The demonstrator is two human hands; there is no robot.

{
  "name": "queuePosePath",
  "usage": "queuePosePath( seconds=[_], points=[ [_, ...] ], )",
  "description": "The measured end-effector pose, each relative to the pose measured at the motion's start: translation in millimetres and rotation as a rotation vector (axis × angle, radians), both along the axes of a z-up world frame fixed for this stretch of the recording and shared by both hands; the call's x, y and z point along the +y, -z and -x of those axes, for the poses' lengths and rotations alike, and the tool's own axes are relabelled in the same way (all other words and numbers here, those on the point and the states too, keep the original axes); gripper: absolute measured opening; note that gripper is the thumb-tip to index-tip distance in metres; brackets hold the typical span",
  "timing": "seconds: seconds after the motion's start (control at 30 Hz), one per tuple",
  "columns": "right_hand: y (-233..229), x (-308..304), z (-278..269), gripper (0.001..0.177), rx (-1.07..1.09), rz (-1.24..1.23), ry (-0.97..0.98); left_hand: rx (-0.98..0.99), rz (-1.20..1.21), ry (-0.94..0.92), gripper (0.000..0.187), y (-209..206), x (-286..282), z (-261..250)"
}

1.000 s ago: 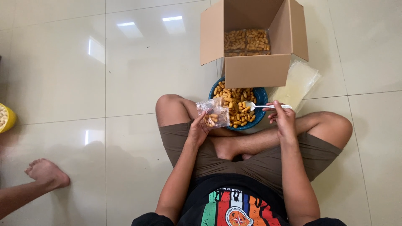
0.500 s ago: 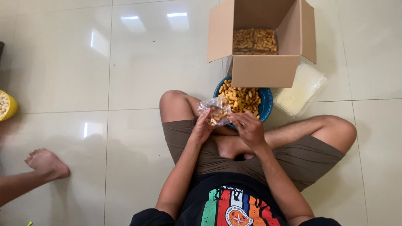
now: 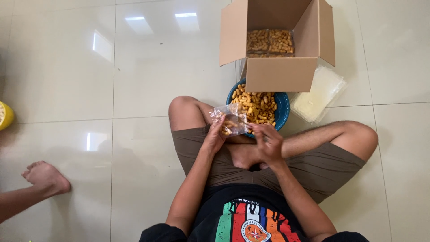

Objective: A person packages snacks by scooping them from a bowl into small plastic bags using a spoon and then placing the bags into a cardboard box.

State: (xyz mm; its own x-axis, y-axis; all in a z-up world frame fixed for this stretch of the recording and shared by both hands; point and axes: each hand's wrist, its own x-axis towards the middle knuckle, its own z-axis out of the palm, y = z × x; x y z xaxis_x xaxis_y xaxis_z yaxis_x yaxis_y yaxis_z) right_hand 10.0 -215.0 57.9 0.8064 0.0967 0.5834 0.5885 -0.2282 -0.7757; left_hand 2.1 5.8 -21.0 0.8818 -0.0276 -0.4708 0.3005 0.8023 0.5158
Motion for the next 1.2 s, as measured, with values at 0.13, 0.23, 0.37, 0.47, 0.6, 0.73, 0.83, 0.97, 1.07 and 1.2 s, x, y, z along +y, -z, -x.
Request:
queuePosePath(
  seconds=[0.13, 0.23, 0.37, 0.47, 0.6, 0.73, 0.83, 0.97, 1.07, 1.2],
  points=[
    [-28.3, -30.4, -7.4, 0.041, 0.13, -0.149, 0.179, 0.009, -0.006, -0.013, 0.035, -4.3, 1.0, -1.4],
    [-36.2, -53.5, -23.0, 0.035, 0.26, -0.075, 0.45, 0.016, -0.004, -0.032, 0.031, -12.7, 1.4, -2.8],
    [-18.1, -83.2, -24.9, 0.017, 0.551, -0.049, 0.404, 0.018, 0.01, -0.045, 0.027, -16.2, 0.9, -2.6],
    [-5.9, -108.7, -18.1, 0.031, 0.757, -0.073, 0.35, 0.022, 0.012, -0.048, 0.025, -11.6, 1.9, -4.1],
    [-0.3, -135.4, 7.3, 0.055, 0.635, 0.193, 0.515, 0.029, 0.028, -0.056, 0.024, 0.0, 4.1, -3.1],
    [-32.1, -157.4, 26.4, 0.065, 0.547, 0.328, 0.507, 0.03, 0.031, -0.054, 0.022, -8.8, 3.6, -3.0],
    [-75.0, -171.3, 39.4, 0.048, 0.755, 0.013, 0.414, 0.04, 0.029, -0.074, 0.023, -3.6, 6.0, 0.8],
    [-180.5, -181.7, 72.3, 0.033, 0.577, -0.762, -0.576, -0.045, 0.092, -0.008, 0.044, 0.4, 9.9, 7.1],
    [-217.2, -193.7, 108.6, 0.034, 0.257, -0.946, -1.189, -0.069, 0.092, 0.017, 0.043, 7.2, 10.3, 6.1],
    [-234.7, -226.5, 166.5, 0.028, 0.281, -1.015, -1.283, -0.062, 0.036, -0.039, 0.018, 4.1, 8.2, 4.6]
  ],
)
